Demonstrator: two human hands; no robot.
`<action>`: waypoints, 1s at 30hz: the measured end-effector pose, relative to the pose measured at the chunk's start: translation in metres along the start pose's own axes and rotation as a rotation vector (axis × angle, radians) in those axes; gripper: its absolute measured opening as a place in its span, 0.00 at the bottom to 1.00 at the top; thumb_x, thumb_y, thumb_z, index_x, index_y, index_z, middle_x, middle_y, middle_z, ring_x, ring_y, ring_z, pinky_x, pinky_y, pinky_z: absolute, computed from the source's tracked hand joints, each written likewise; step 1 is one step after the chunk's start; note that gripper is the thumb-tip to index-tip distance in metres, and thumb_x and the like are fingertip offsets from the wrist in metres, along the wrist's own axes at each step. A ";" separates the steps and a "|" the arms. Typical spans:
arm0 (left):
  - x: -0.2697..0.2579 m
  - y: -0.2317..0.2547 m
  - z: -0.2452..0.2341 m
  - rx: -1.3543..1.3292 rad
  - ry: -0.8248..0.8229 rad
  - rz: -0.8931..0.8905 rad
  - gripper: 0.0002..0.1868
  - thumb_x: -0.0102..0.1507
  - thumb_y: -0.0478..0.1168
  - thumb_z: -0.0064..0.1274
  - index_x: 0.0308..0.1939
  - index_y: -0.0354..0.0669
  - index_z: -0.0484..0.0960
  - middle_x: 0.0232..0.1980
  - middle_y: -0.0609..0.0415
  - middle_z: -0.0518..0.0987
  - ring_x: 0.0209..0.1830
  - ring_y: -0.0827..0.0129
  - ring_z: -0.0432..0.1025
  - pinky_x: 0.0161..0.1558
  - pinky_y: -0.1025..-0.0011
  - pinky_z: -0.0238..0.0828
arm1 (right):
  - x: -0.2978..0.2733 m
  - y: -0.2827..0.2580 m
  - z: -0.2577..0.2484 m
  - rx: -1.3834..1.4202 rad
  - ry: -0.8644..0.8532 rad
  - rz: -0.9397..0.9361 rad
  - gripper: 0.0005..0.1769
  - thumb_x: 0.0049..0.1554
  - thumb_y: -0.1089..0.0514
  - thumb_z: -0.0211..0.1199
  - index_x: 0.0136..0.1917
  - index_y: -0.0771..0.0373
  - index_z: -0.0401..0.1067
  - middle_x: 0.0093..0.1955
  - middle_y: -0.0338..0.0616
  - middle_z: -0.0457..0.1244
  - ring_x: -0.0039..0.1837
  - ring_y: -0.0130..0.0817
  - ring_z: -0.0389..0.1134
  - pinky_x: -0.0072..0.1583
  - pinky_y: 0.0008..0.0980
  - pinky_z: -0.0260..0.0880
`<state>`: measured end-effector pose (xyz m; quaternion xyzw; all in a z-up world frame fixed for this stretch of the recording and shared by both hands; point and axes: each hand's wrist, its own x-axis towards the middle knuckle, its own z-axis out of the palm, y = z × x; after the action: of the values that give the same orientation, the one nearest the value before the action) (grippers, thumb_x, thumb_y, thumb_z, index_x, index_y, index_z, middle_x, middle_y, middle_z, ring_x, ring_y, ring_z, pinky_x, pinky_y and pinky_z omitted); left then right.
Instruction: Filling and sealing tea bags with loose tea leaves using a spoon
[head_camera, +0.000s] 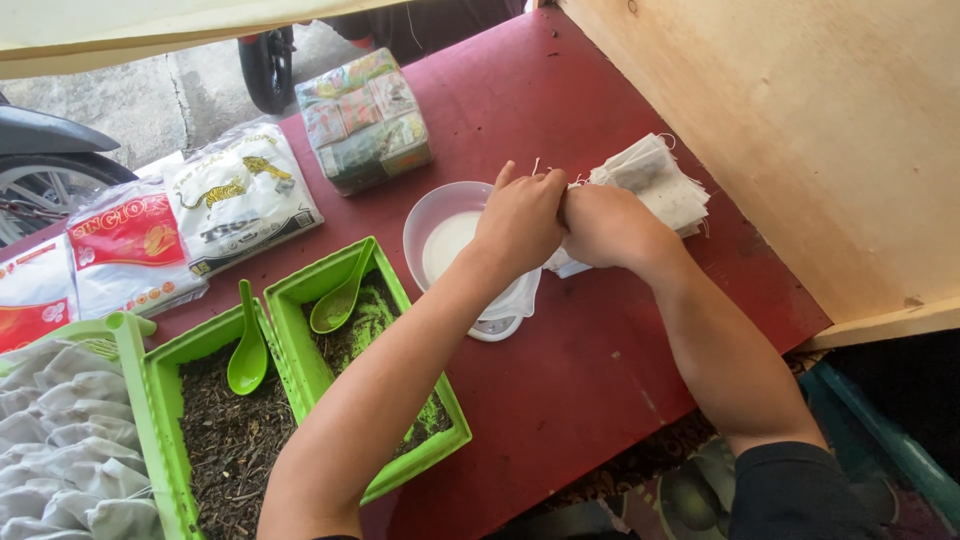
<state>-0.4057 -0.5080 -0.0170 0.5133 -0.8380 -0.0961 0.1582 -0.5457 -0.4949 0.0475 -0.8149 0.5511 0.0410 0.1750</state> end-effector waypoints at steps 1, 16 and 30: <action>-0.001 0.003 -0.001 0.001 0.000 0.001 0.19 0.54 0.34 0.58 0.49 0.41 0.72 0.45 0.45 0.83 0.53 0.45 0.79 0.74 0.41 0.49 | -0.002 0.001 -0.004 0.001 0.001 0.000 0.16 0.50 0.56 0.58 0.43 0.68 0.80 0.41 0.61 0.71 0.53 0.66 0.73 0.52 0.60 0.74; -0.006 0.014 -0.013 0.004 -0.091 0.007 0.22 0.54 0.36 0.53 0.53 0.42 0.71 0.50 0.43 0.81 0.57 0.45 0.77 0.76 0.39 0.40 | 0.027 0.025 0.037 0.023 0.011 -0.074 0.17 0.47 0.51 0.62 0.40 0.69 0.78 0.40 0.61 0.71 0.52 0.63 0.73 0.51 0.61 0.74; -0.023 0.028 -0.076 -0.389 0.240 0.086 0.21 0.69 0.54 0.51 0.51 0.40 0.79 0.47 0.44 0.84 0.57 0.46 0.77 0.74 0.35 0.39 | -0.046 0.000 -0.046 0.357 0.347 -0.296 0.06 0.62 0.64 0.52 0.47 0.67 0.69 0.41 0.62 0.65 0.53 0.68 0.68 0.49 0.58 0.70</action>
<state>-0.3917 -0.4748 0.0586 0.4446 -0.8001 -0.1871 0.3566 -0.5692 -0.4691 0.1024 -0.8375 0.4464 -0.2227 0.2230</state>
